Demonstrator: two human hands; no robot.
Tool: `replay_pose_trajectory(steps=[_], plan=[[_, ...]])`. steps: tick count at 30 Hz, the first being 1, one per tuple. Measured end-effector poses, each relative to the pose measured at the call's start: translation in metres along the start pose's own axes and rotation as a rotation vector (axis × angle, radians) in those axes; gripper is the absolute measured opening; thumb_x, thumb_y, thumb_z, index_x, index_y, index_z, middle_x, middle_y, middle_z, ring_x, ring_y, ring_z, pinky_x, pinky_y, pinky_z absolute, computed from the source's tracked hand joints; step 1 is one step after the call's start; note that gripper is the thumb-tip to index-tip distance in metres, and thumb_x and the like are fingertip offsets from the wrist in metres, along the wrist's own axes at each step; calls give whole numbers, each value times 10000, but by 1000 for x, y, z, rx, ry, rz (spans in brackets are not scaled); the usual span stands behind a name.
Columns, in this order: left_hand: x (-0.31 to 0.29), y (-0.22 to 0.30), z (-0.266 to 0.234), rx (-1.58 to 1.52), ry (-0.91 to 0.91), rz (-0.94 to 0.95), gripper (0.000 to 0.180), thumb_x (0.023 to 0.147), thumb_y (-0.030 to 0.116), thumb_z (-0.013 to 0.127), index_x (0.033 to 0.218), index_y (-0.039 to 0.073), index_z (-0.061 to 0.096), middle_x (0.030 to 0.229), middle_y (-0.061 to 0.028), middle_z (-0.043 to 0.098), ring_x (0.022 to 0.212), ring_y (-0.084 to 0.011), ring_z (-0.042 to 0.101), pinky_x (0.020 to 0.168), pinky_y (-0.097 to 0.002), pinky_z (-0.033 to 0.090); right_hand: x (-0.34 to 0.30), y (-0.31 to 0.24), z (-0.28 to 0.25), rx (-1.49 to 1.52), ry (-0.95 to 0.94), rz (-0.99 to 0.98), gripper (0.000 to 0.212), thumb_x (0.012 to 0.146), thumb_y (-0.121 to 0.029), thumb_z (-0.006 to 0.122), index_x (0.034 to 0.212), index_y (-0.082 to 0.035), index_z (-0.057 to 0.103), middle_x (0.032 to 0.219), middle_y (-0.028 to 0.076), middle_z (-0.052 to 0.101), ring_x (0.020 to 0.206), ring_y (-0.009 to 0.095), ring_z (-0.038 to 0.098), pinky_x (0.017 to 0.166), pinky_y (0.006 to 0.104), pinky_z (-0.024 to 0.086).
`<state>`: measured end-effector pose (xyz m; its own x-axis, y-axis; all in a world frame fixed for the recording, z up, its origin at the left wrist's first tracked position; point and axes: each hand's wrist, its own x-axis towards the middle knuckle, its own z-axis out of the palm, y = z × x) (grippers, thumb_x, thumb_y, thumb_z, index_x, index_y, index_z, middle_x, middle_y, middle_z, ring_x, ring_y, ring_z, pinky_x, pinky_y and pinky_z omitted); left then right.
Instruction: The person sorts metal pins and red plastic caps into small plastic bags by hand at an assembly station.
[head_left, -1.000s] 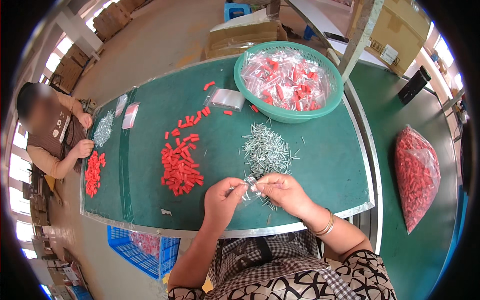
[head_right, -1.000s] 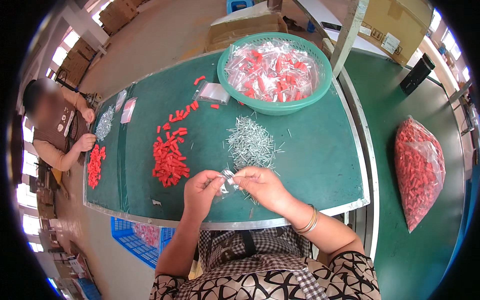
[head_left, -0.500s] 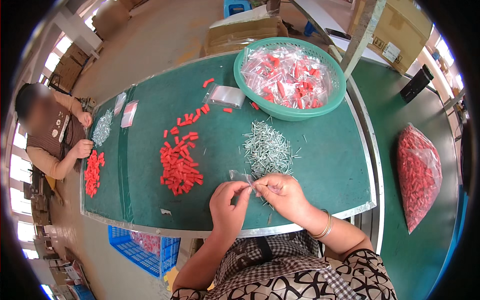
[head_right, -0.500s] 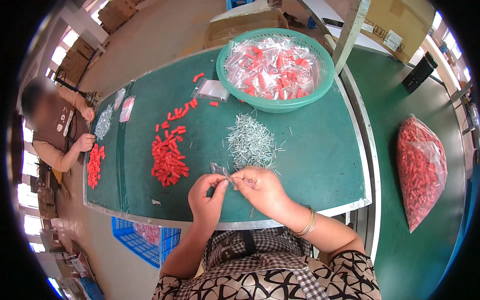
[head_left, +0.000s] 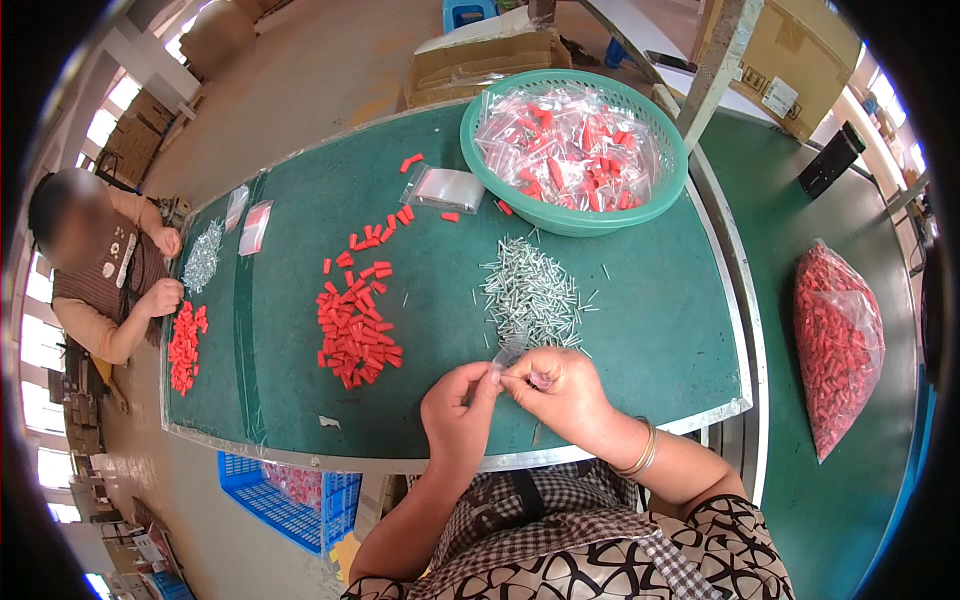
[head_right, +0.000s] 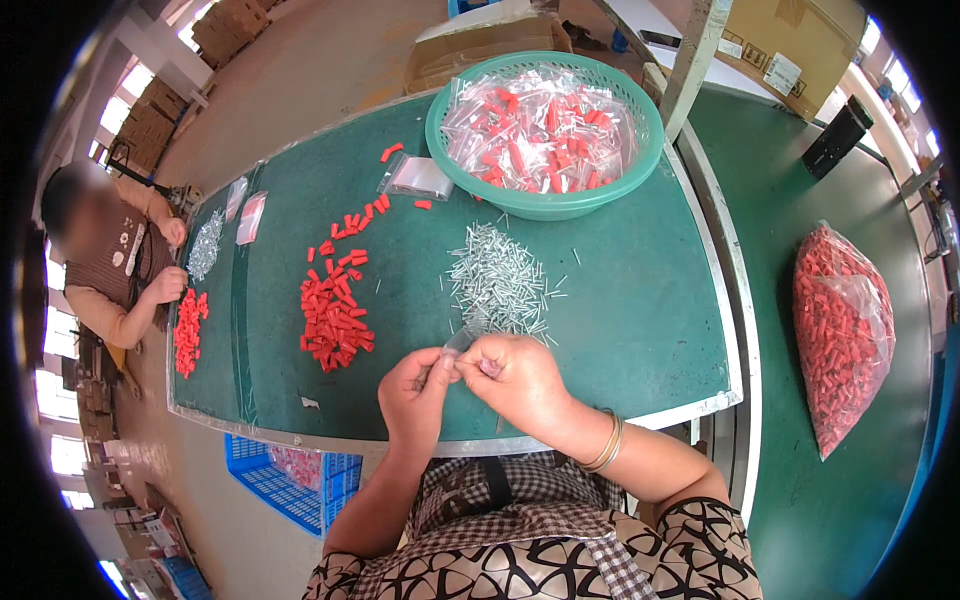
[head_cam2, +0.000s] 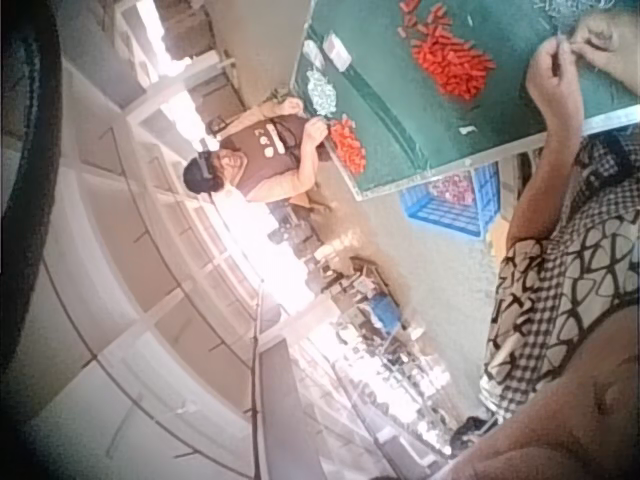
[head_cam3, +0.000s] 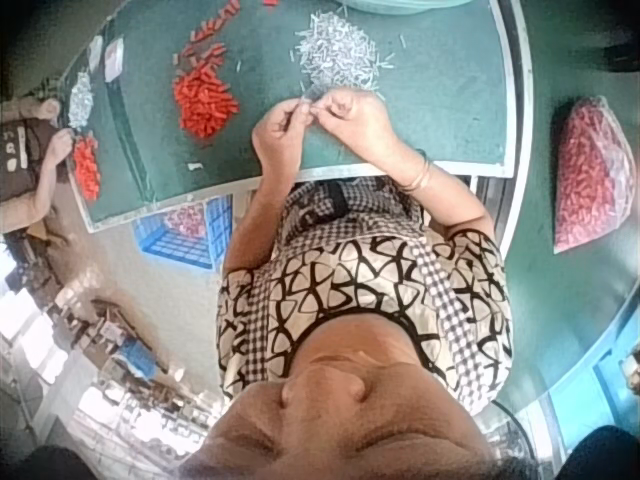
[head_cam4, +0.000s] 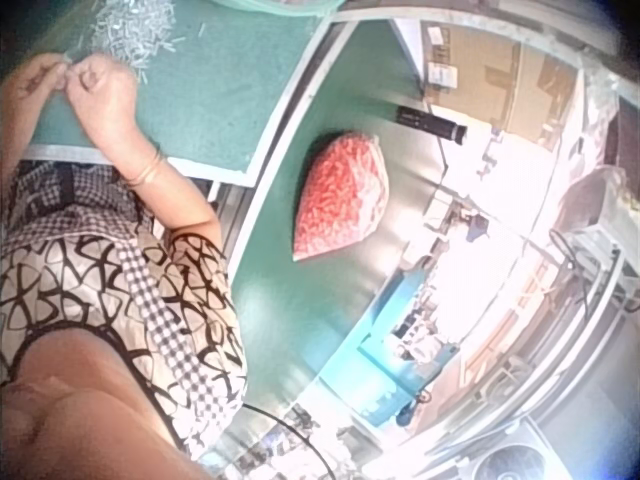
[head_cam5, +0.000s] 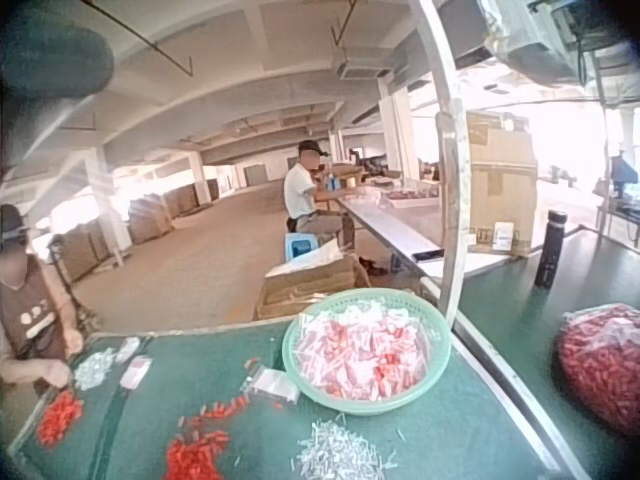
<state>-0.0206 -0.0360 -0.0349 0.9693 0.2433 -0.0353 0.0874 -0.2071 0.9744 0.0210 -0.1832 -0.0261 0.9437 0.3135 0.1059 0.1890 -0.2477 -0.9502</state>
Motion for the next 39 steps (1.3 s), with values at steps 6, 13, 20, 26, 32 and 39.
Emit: replay_pose_trajectory(steps=[6, 13, 20, 26, 32, 39], plan=[[1, 5, 0, 213, 52, 157, 14, 853, -37, 629, 864, -41, 635, 763, -7, 650, 667, -50, 597, 601, -197, 470, -2, -5, 1, 2, 4, 62, 125, 780, -64, 701, 714, -28, 602, 633, 73, 593, 564, 157, 566, 528, 303, 444], [10, 6, 0, 122, 55, -1, 71, 834, -71, 602, 794, -14, 591, 695, 6, 600, 601, -37, 554, 541, -203, 460, -2, -3, 0, -168, 138, -150, 158, 753, -81, 706, 687, -48, 566, 625, 95, 566, 555, 245, 571, 521, 334, 452], [17, 15, 8, -225, -23, -16, 134, 851, -76, 571, 971, -15, 576, 734, 3, 572, 639, -28, 544, 555, -202, 466, -2, -1, 5, -151, 132, -182, 155, 727, -41, 700, 678, -56, 554, 614, 95, 558, 539, 262, 571, 491, 350, 450], [19, 8, 6, 244, 36, 116, 328, 804, -84, 607, 1109, 28, 563, 709, 33, 547, 609, -13, 488, 556, -176, 409, -2, 2, 2, -295, 134, -274, 178, 710, -49, 724, 684, -63, 549, 608, 84, 551, 526, 257, 570, 483, 353, 454], [18, 30, -11, 210, -24, 144, 522, 781, -38, 638, 1278, 53, 510, 657, 6, 507, 559, -48, 474, 529, -214, 411, -3, -14, -13, -337, 13, -278, 363, 659, -146, 806, 979, -93, 643, 946, 62, 637, 520, 169, 566, 499, 310, 486], [11, 37, -20, 301, -191, 239, 649, 768, -39, 636, 1374, 64, 427, 643, -5, 517, 542, -66, 478, 539, -215, 420, -2, -9, -14, -335, -171, -313, 579, 690, -219, 803, 1219, -106, 598, 1217, 66, 590, 611, 149, 630, 584, 298, 540]])
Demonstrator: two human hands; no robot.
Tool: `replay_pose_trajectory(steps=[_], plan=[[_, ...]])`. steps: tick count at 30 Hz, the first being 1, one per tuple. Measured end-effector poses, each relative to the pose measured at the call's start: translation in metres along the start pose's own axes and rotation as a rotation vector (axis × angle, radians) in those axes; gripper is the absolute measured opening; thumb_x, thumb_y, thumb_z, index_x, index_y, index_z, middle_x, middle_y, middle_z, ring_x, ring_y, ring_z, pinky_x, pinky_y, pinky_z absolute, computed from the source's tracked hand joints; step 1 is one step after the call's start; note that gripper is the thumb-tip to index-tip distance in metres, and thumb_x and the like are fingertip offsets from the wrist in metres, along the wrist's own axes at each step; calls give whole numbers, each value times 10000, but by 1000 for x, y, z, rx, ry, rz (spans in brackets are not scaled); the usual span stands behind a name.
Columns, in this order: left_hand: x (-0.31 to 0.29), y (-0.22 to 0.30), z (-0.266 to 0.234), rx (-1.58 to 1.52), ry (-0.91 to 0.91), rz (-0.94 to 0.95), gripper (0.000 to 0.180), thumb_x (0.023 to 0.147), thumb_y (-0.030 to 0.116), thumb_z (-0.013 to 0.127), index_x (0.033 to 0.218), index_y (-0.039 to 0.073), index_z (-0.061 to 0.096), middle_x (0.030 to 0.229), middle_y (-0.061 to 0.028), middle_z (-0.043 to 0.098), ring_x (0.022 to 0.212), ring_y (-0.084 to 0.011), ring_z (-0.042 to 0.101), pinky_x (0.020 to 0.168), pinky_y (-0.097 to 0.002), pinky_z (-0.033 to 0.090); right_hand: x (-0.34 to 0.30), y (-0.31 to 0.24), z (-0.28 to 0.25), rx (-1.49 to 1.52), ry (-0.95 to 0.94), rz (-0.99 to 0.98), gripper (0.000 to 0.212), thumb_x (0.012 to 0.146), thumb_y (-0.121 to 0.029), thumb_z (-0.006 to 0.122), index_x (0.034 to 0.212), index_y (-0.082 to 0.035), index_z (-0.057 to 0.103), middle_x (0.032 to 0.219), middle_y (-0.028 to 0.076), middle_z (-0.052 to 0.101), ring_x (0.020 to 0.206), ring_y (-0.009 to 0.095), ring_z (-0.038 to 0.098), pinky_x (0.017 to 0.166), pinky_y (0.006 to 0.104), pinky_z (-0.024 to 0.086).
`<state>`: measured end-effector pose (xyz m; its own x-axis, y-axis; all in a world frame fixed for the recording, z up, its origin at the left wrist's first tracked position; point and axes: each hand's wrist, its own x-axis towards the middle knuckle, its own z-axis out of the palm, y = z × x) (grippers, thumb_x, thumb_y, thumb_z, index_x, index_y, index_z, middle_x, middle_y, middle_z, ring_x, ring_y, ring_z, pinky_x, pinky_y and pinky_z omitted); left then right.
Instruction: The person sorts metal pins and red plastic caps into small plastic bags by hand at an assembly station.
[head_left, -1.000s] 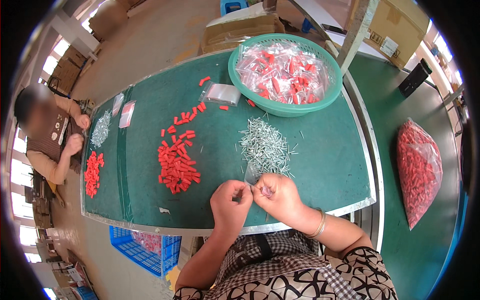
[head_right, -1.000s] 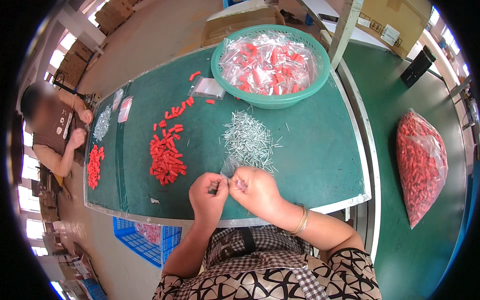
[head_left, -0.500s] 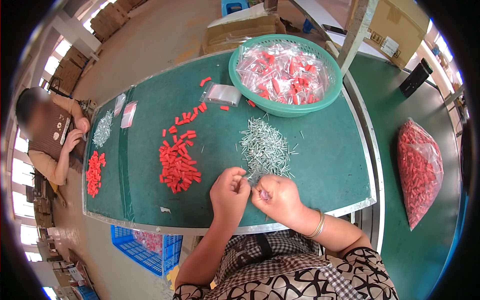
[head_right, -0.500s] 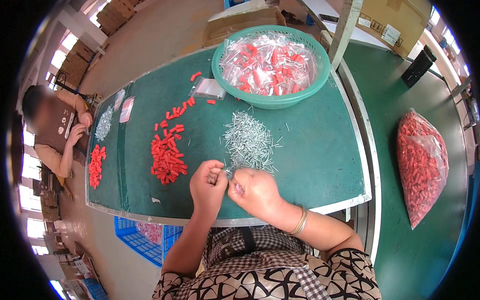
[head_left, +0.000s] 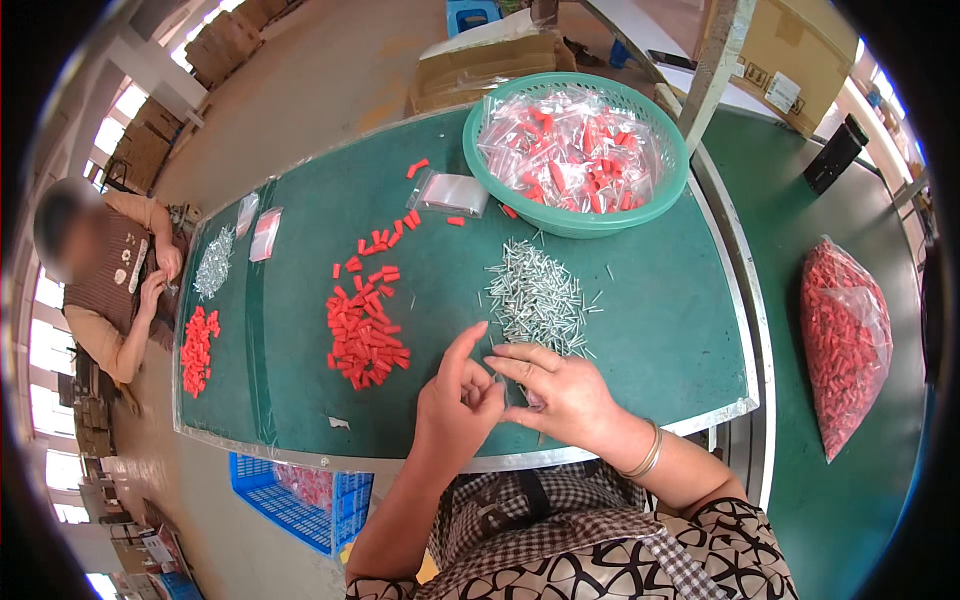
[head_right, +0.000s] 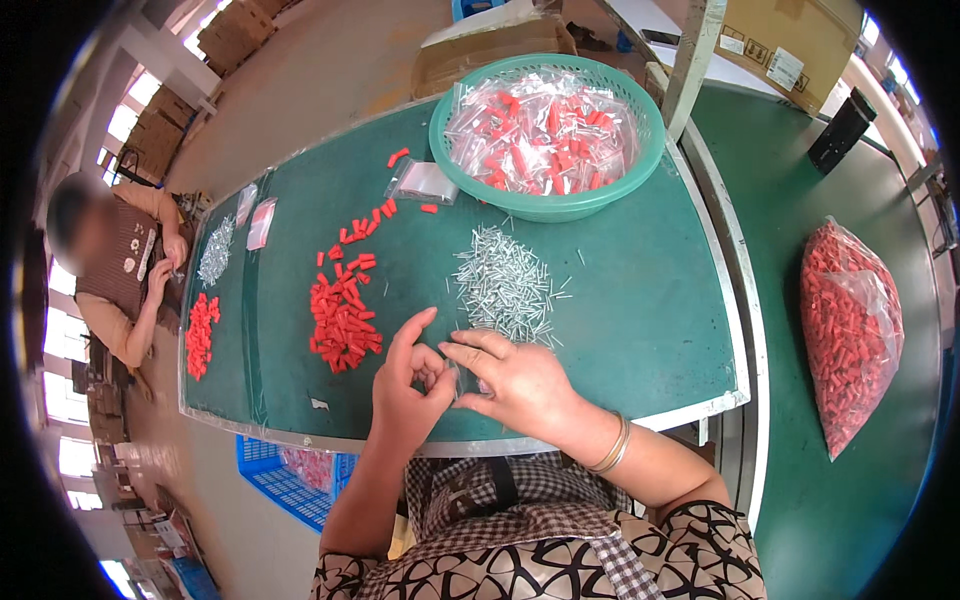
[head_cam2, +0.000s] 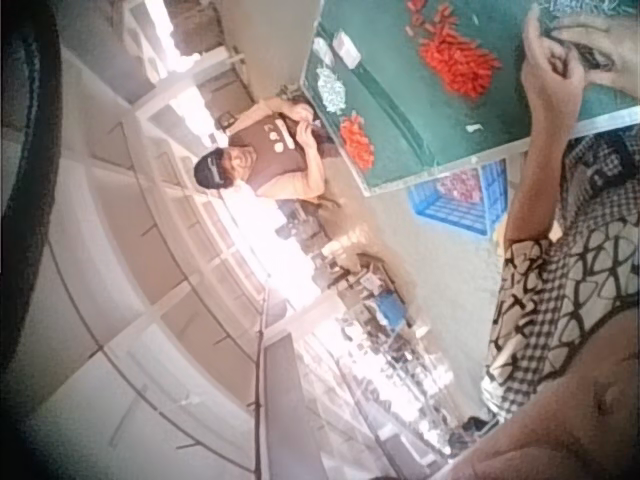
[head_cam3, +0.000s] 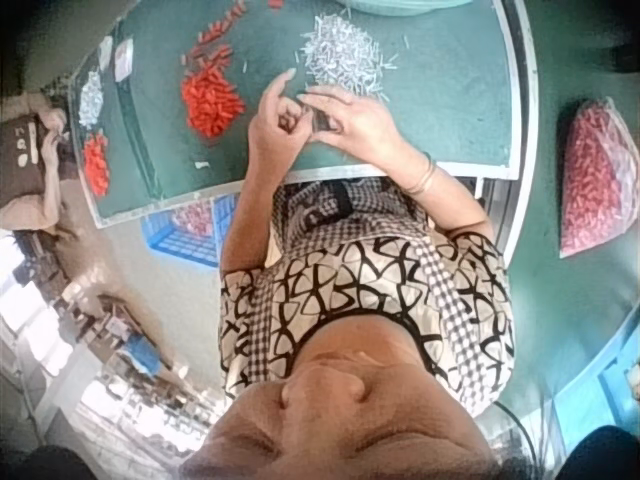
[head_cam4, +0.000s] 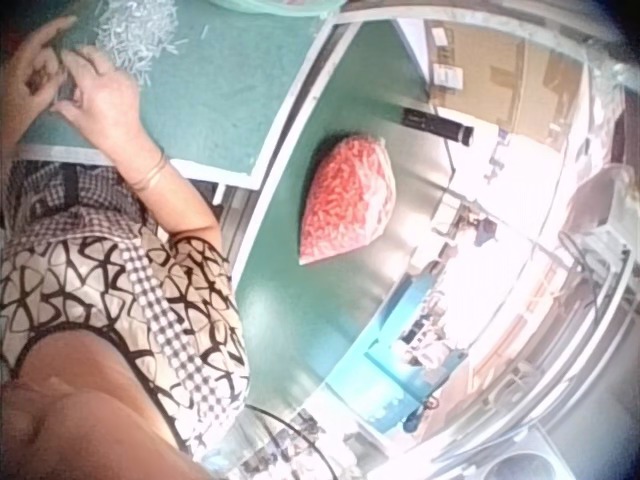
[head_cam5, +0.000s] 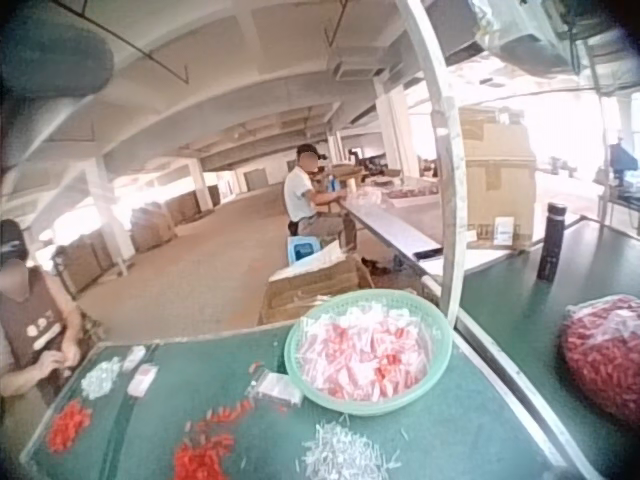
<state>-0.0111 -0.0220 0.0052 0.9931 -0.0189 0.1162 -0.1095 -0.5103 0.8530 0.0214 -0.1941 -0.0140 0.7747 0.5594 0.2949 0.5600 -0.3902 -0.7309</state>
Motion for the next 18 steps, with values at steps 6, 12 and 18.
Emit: replay_pose_trajectory(steps=[6, 12, 18], plan=[[-2, 2, -1, -65, 13, -36, 638, 756, -85, 615, 1361, 31, 447, 657, 32, 504, 590, -25, 471, 568, -190, 405, 3, -5, -1, 82, -2, 12, 587, 672, -223, 814, 1202, -89, 600, 1188, 69, 606, 601, 153, 621, 583, 304, 537], [-2, -1, 2, -95, 16, -12, 629, 784, -52, 623, 1373, 53, 428, 689, -15, 559, 605, -66, 526, 584, -220, 455, 3, -4, 1, 126, 23, 42, 563, 672, -204, 817, 1176, -72, 603, 1137, 70, 626, 651, 189, 632, 612, 303, 542], [-5, -6, 0, -282, 23, -88, 532, 806, -59, 622, 1315, 27, 499, 713, 21, 560, 659, -26, 526, 607, -192, 427, 1, 2, 6, 240, 54, 84, 520, 674, -227, 830, 1140, -103, 638, 1072, 64, 652, 703, 221, 629, 646, 310, 537]])
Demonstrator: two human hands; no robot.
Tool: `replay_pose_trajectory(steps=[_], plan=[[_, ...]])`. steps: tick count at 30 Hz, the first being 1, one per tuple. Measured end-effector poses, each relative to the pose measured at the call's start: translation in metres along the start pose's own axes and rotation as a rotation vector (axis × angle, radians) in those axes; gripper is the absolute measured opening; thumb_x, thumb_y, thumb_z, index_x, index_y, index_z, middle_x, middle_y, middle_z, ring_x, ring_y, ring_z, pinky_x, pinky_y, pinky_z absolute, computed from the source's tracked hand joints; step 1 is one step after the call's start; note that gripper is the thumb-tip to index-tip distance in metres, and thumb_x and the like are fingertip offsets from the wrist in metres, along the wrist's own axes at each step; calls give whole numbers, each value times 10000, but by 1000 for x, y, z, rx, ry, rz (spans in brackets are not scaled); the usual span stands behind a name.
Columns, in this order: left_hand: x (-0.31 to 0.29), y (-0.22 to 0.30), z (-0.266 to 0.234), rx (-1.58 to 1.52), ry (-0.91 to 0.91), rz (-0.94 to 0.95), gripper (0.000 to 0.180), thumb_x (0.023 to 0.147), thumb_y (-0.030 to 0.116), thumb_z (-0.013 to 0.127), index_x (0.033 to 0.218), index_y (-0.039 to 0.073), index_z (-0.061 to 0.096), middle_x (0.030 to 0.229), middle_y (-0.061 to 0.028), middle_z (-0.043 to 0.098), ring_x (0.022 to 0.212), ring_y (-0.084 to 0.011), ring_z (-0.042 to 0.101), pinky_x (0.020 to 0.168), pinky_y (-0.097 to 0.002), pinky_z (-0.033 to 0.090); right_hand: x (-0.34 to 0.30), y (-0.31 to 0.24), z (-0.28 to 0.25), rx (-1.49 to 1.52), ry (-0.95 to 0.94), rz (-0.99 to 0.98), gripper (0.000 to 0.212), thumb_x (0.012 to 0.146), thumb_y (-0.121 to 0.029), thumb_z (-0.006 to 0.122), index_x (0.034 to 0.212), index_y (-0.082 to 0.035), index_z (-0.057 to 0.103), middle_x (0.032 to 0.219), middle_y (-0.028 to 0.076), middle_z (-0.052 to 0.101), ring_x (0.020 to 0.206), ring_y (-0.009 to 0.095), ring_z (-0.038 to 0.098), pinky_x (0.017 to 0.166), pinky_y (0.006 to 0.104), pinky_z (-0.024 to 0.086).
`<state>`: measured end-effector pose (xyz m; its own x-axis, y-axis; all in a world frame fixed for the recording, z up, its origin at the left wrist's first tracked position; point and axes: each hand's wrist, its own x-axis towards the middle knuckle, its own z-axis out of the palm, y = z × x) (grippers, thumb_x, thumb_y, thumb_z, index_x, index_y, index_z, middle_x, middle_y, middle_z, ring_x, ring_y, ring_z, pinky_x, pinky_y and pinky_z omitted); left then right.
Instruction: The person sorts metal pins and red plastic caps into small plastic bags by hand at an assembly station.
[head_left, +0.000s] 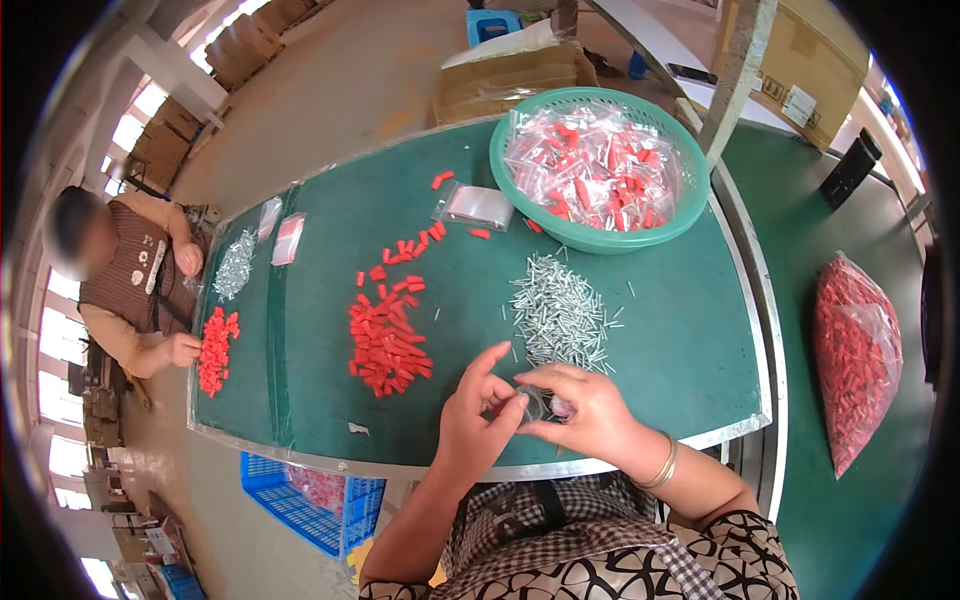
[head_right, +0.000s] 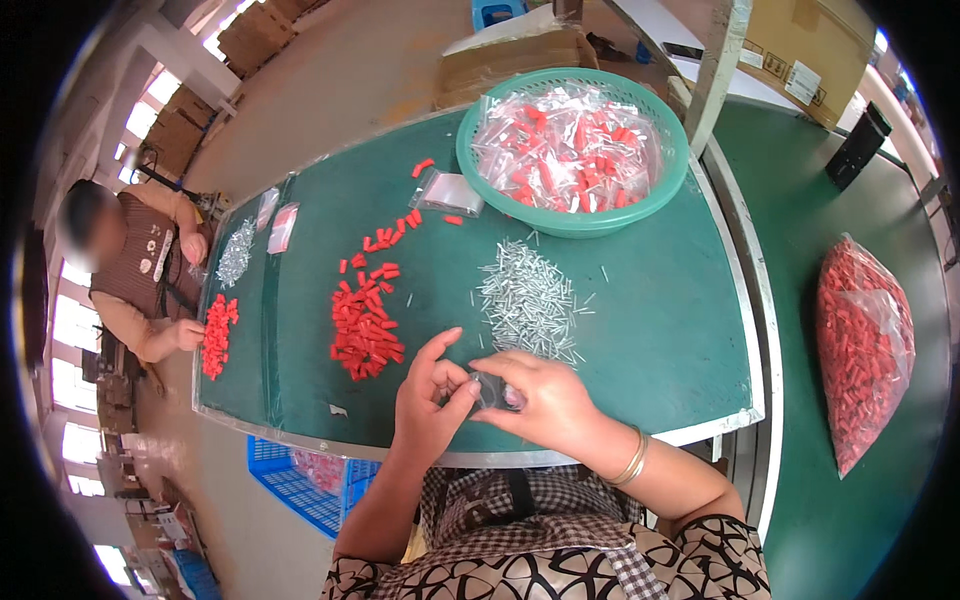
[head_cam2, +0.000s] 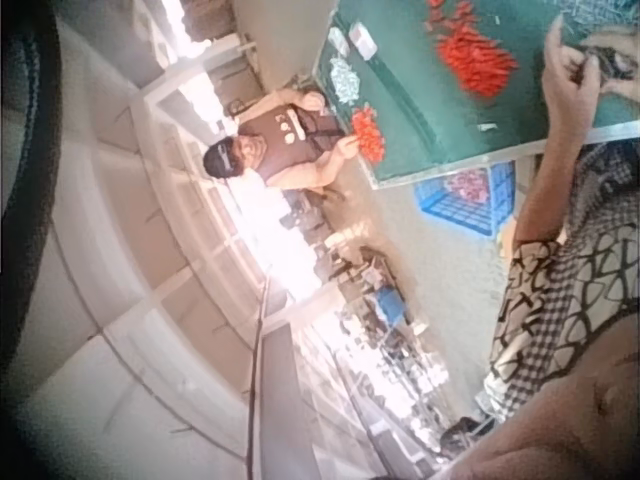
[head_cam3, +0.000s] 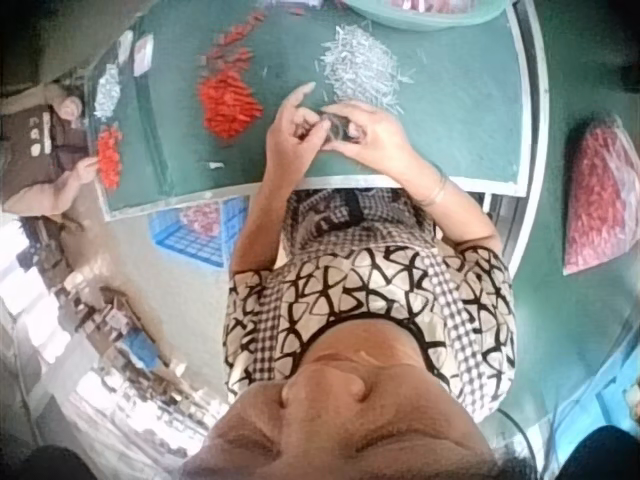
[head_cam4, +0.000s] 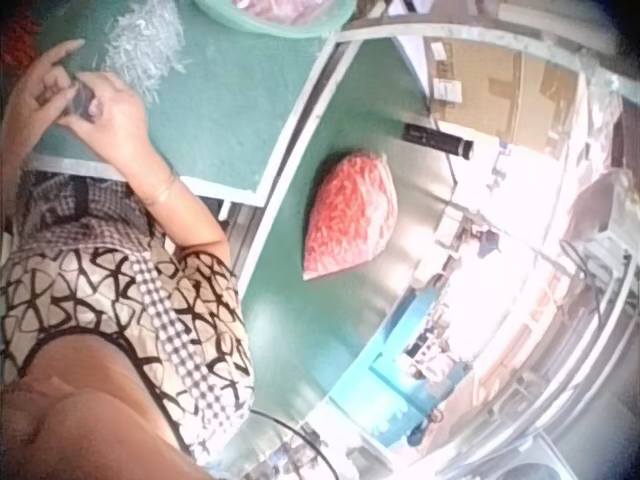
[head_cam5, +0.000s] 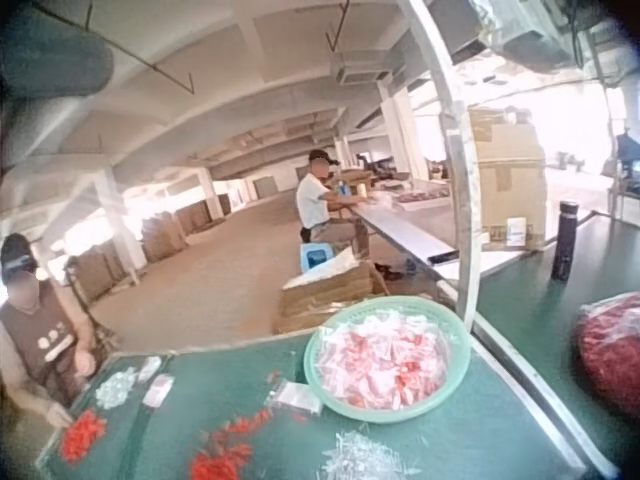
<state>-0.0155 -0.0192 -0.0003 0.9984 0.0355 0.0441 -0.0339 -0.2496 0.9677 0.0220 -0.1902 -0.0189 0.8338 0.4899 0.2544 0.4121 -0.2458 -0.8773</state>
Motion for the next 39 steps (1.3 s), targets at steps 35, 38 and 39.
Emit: replay_pose_trajectory(steps=[35, 38, 39], plan=[[129, -34, -93, 1123, 14, 453, 39, 787, 21, 590, 819, 1, 604, 786, -172, 609, 725, -323, 612, 630, -395, 500, 2, -4, -10, 101, -18, 131, 493, 706, -243, 816, 1145, -110, 635, 1022, 65, 648, 659, 197, 568, 638, 291, 512], [79, 14, -53, 374, 1, 25, 125, 832, 12, 613, 940, -4, 673, 793, -75, 633, 660, -153, 600, 600, -266, 488, 3, 10, -7, 98, 54, 92, 502, 702, -239, 820, 1149, -105, 633, 1019, 75, 650, 711, 209, 582, 671, 306, 514], [61, 27, -45, 359, -85, 60, 138, 823, -19, 597, 942, -10, 666, 801, -30, 634, 651, -81, 580, 594, -233, 479, 3, 11, -6, 80, 83, 44, 507, 700, -237, 822, 1151, -103, 633, 1018, 80, 652, 747, 217, 592, 691, 316, 515]])
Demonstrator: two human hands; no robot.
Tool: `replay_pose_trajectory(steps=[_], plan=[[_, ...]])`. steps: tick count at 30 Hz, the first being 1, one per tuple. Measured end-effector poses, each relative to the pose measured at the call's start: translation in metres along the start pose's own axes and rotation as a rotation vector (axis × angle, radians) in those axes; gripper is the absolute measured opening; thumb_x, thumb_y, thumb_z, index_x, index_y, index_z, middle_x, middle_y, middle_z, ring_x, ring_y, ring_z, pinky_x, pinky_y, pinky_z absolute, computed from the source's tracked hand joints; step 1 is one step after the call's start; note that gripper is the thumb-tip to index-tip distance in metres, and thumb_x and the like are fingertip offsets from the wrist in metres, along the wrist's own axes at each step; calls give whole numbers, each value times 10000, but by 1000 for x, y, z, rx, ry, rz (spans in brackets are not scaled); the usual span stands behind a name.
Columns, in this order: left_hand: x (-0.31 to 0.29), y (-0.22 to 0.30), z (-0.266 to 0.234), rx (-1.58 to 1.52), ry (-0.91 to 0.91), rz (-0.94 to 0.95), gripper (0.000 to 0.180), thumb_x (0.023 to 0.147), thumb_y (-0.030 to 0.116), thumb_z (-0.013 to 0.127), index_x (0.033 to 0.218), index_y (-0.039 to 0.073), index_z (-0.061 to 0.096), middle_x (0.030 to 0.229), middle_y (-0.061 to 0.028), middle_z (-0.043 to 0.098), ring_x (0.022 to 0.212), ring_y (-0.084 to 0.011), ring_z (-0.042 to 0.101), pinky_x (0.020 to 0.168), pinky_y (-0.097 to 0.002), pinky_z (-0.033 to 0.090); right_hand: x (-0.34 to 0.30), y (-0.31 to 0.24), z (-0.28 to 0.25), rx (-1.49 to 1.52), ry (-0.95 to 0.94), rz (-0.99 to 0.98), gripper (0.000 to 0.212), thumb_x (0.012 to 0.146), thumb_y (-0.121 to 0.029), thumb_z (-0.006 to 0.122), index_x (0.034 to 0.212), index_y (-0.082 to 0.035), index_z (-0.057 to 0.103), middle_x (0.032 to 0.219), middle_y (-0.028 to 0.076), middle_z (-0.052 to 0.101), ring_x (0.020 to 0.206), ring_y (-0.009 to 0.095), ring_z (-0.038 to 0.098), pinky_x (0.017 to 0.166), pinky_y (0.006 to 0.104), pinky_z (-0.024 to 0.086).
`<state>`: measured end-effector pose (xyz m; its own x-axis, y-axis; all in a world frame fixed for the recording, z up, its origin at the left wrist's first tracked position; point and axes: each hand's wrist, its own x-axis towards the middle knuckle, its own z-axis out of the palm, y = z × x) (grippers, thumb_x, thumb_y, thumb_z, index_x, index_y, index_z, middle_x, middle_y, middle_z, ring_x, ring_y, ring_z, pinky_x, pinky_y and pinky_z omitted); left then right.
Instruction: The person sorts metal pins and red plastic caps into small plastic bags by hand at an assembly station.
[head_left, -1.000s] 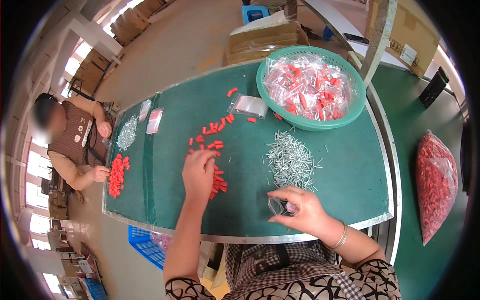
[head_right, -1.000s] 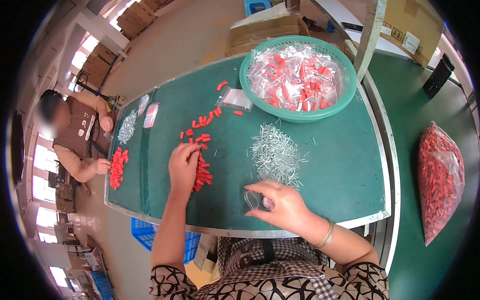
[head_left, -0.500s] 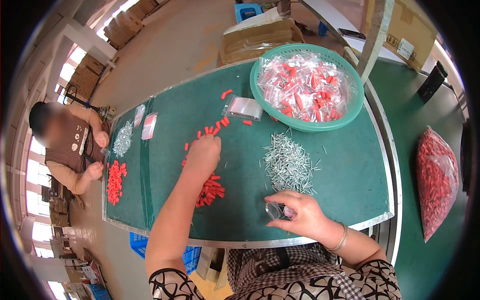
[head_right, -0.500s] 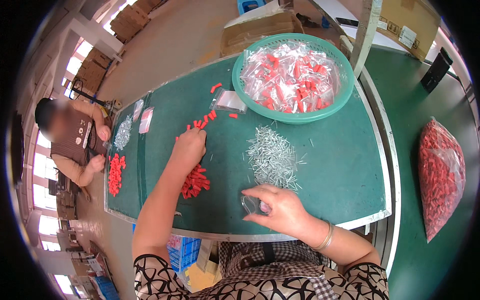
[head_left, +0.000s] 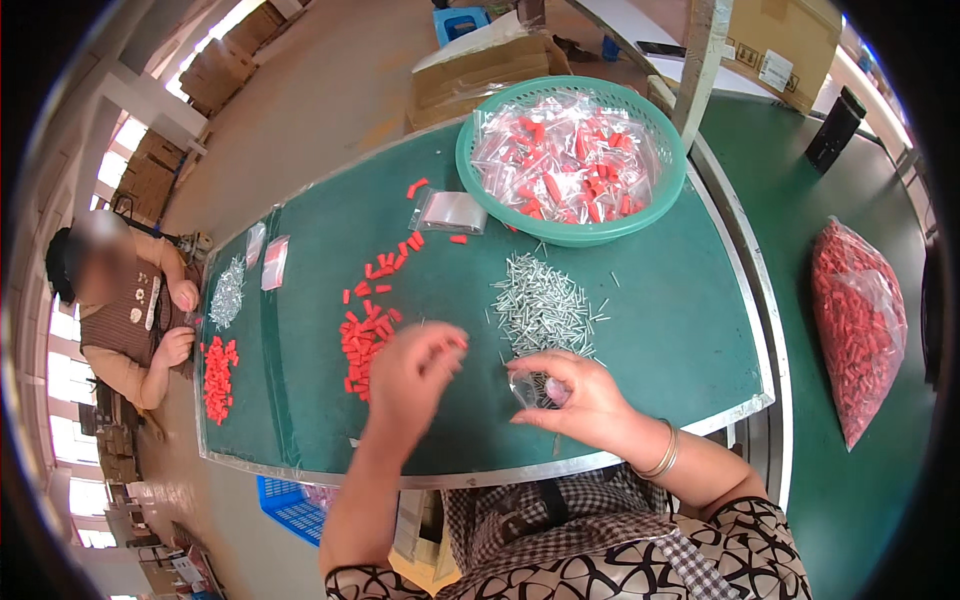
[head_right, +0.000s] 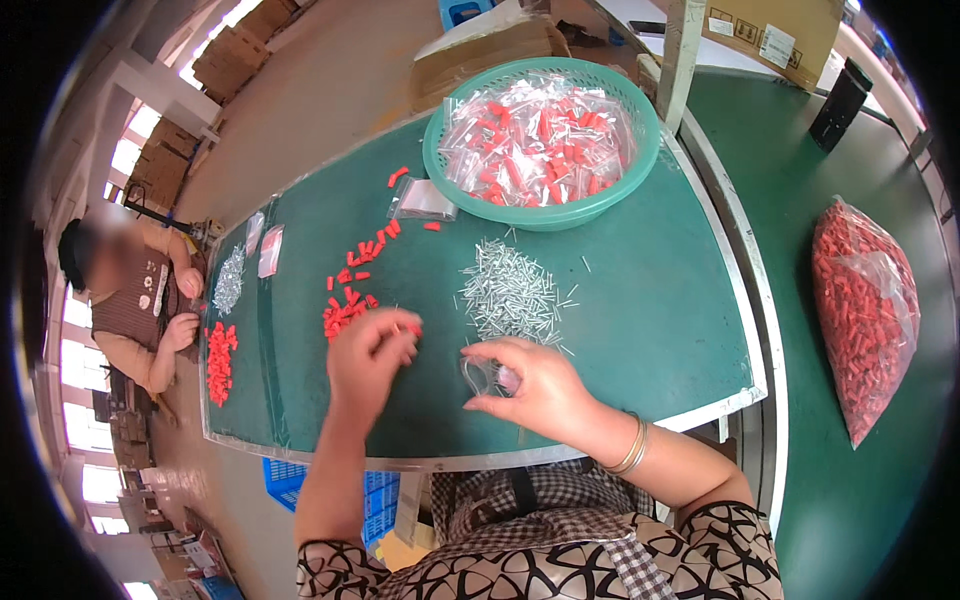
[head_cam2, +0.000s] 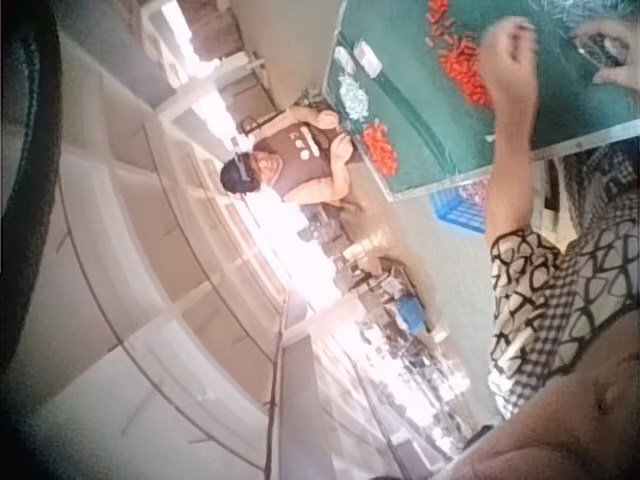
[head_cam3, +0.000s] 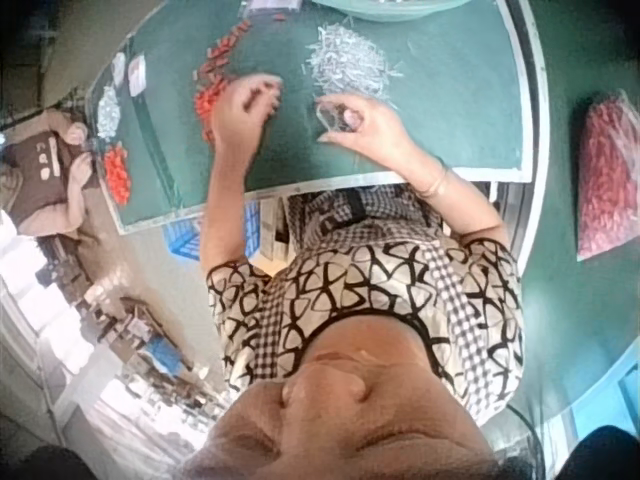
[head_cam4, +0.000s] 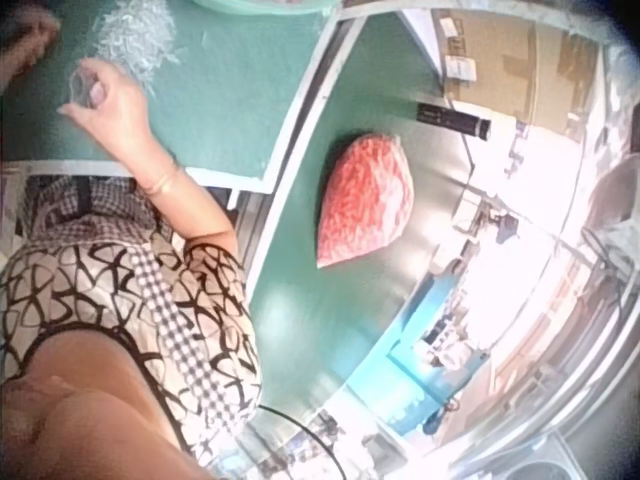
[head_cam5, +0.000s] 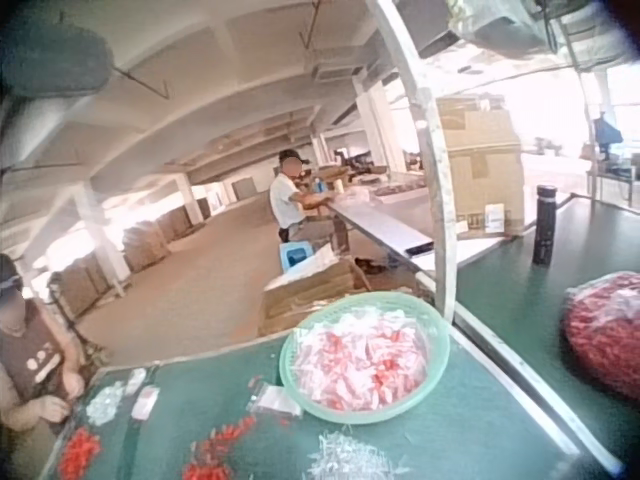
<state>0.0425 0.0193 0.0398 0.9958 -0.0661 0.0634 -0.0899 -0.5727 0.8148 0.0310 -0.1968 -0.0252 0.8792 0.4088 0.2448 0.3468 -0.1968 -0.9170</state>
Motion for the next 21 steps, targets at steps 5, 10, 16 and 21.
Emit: replay_pose_trajectory(steps=[5, 10, 16, 21], plan=[[-32, 25, 21, 214, -86, 429, 172, 776, -7, 681, 946, 6, 667, 969, -135, 684, 843, -267, 674, 712, -325, 533, 1, -11, 1, 4, -60, 72, 507, 704, -230, 822, 1155, -102, 628, 1029, 81, 659, 855, 234, 620, 736, 336, 516], [-39, 28, 20, 192, -14, 356, 173, 785, -2, 672, 957, 8, 670, 975, -121, 680, 866, -272, 663, 734, -332, 526, -2, -6, 4, 47, -47, 62, 497, 710, -222, 817, 1155, -107, 628, 1029, 75, 662, 884, 235, 632, 752, 332, 520], [-40, 30, 29, 110, -96, 379, 209, 835, 28, 632, 1042, 10, 655, 1039, -113, 641, 881, -273, 645, 735, -343, 522, -4, -7, 3, 30, -50, 86, 496, 710, -221, 814, 1148, -86, 626, 1047, 88, 660, 916, 256, 639, 796, 354, 522], [-39, 33, 34, 197, -103, 414, 225, 786, -6, 665, 1009, 23, 676, 1016, -91, 658, 867, -235, 648, 713, -290, 514, -4, -3, 4, 15, -23, 51, 502, 701, -217, 814, 1148, -85, 626, 1042, 96, 660, 927, 277, 639, 801, 360, 522]])
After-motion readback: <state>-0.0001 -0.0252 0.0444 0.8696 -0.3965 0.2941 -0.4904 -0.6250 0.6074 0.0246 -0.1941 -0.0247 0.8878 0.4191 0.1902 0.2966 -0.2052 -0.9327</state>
